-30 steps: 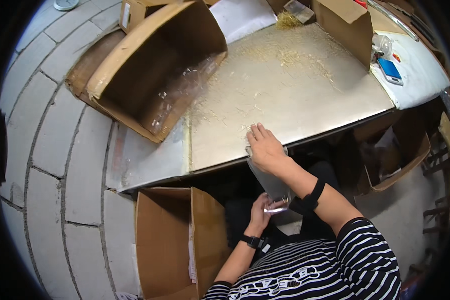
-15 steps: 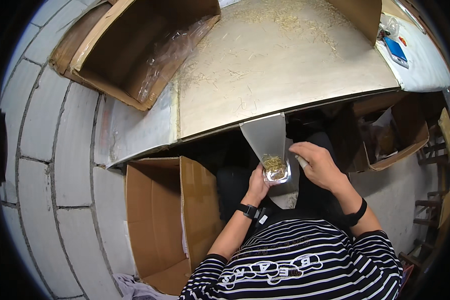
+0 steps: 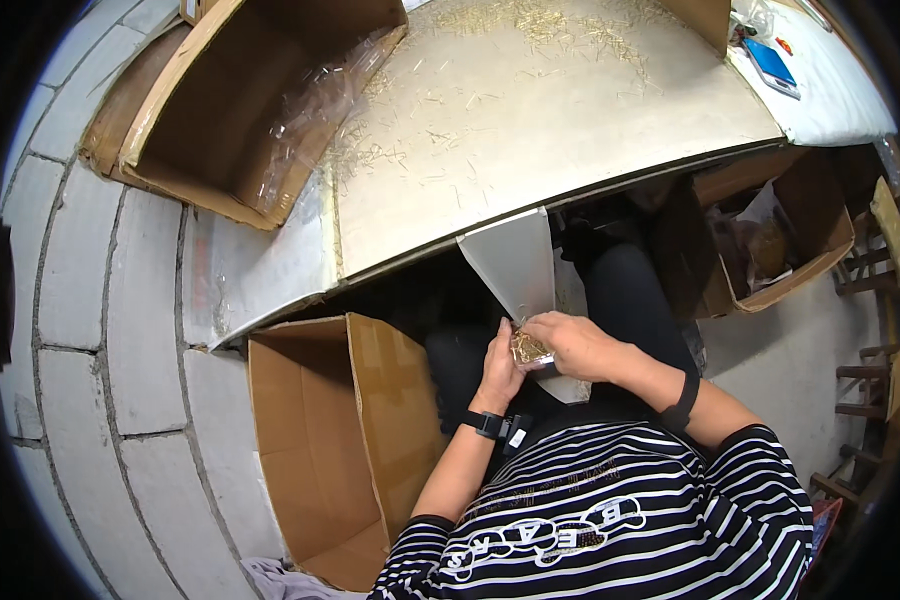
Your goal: The person scoops small yellow items from a table into a clear plastic container using a small scoop and places the container into a cardboard box. The person repeats this process multiple times, handling the items and containers one at a time.
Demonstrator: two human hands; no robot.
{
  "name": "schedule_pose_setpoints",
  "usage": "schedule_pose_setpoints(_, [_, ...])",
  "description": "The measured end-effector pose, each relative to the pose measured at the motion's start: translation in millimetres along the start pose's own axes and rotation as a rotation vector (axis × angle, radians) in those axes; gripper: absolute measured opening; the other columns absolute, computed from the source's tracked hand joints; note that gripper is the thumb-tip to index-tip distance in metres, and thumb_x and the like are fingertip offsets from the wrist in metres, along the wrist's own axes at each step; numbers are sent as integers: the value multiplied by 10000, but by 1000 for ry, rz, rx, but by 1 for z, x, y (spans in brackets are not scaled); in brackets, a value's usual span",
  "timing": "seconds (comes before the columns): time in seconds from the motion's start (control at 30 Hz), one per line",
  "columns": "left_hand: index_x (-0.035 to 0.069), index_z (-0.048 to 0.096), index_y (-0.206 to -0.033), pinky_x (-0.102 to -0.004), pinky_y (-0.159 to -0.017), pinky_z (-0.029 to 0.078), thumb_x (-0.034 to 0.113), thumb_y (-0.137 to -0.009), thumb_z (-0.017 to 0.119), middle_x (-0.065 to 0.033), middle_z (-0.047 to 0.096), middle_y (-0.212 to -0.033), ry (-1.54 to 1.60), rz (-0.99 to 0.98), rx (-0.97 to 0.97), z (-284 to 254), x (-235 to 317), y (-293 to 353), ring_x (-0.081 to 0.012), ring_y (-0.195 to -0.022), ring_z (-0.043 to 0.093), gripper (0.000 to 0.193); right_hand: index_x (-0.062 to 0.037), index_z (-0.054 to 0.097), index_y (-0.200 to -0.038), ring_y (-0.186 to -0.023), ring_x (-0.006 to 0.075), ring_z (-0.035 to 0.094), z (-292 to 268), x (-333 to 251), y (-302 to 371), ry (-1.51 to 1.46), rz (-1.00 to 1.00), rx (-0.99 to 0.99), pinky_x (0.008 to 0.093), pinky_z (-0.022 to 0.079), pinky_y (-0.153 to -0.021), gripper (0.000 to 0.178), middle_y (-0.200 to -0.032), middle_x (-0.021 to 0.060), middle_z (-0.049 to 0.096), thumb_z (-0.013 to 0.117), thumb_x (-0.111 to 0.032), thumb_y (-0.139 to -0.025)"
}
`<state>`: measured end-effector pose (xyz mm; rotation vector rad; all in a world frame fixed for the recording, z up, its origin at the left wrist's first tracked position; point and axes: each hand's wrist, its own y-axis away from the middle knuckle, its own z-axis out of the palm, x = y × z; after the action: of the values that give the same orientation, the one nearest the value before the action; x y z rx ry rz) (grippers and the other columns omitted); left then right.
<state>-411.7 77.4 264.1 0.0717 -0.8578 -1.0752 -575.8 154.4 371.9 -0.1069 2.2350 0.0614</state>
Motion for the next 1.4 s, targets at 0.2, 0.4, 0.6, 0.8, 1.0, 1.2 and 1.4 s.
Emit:
schedule_pose_setpoints(0.2, [3, 560, -1110, -305, -622, 595, 302, -990, 447, -93, 647, -961, -79, -35, 50, 5, 3, 15, -167, -795, 671, 340, 32, 588, -1082, -1035, 365, 585, -3, 4, 2, -76, 6, 201, 402, 475, -908, 395, -1074, 202, 613, 501, 125, -707])
schedule_pose_setpoints(0.4, [15, 569, -1104, -288, -594, 589, 245, -970, 499, -74, 648, -951, -143, 18, 36, 21, 17, 32, -146, -780, 667, 276, 30, 601, -1086, -1020, 361, 601, -10, -6, 2, -90, 85, 190, 400, 484, -897, 306, -1083, 197, 625, 548, 31, -785])
schedule_pose_setpoints(0.6, [19, 570, -1095, -280, -538, 589, 238, -971, 495, -82, 653, -944, -167, 107, 127, 55, 46, 42, -149, -755, 671, 263, -11, 588, -1185, -1215, 310, 505, -7, -17, 1, 73, -39, 196, 393, 432, -992, 352, -1254, 155, 569, 605, -105, -847])
schedule_pose_setpoints(0.8, [32, 583, -1068, -256, -499, 569, 250, -971, 504, -72, 667, -888, -110, 225, 225, 73, 63, 43, -141, -714, 676, 251, -34, 533, -1254, -1339, 284, 363, -18, -34, 5, 395, -201, 131, 465, 320, -1075, 449, -1344, 131, 494, 623, -193, -844])
schedule_pose_setpoints(1.0, [27, 580, -1066, -260, -502, 582, 214, -948, 551, -63, 656, -871, -125, 236, 223, 71, 62, 40, -135, -697, 671, 223, -35, 569, -1175, -1194, 304, 509, -18, -26, -2, 117, -219, 289, 418, 438, -973, 454, -1264, 126, 552, 707, -123, -752])
schedule_pose_setpoints(1.2, [16, 578, -1074, -266, -507, 600, 250, -955, 533, -98, 656, -910, -159, 221, 194, 78, 62, 45, -158, -699, 677, 266, -32, 537, -1249, -1121, 264, 569, -22, -11, -11, -192, -92, 244, 348, 466, -950, 525, -1248, 142, 566, 718, -66, -757])
schedule_pose_setpoints(1.4, [-4, 539, -1131, -304, -566, 609, 284, -995, 429, -127, 647, -1014, -99, 216, 89, 74, 67, 48, -200, -817, 682, 337, -10, 436, -1347, -1147, 188, 536, -12, -15, -14, -569, 118, 167, 317, 454, -937, 545, -1272, 120, 554, 651, -172, -874])
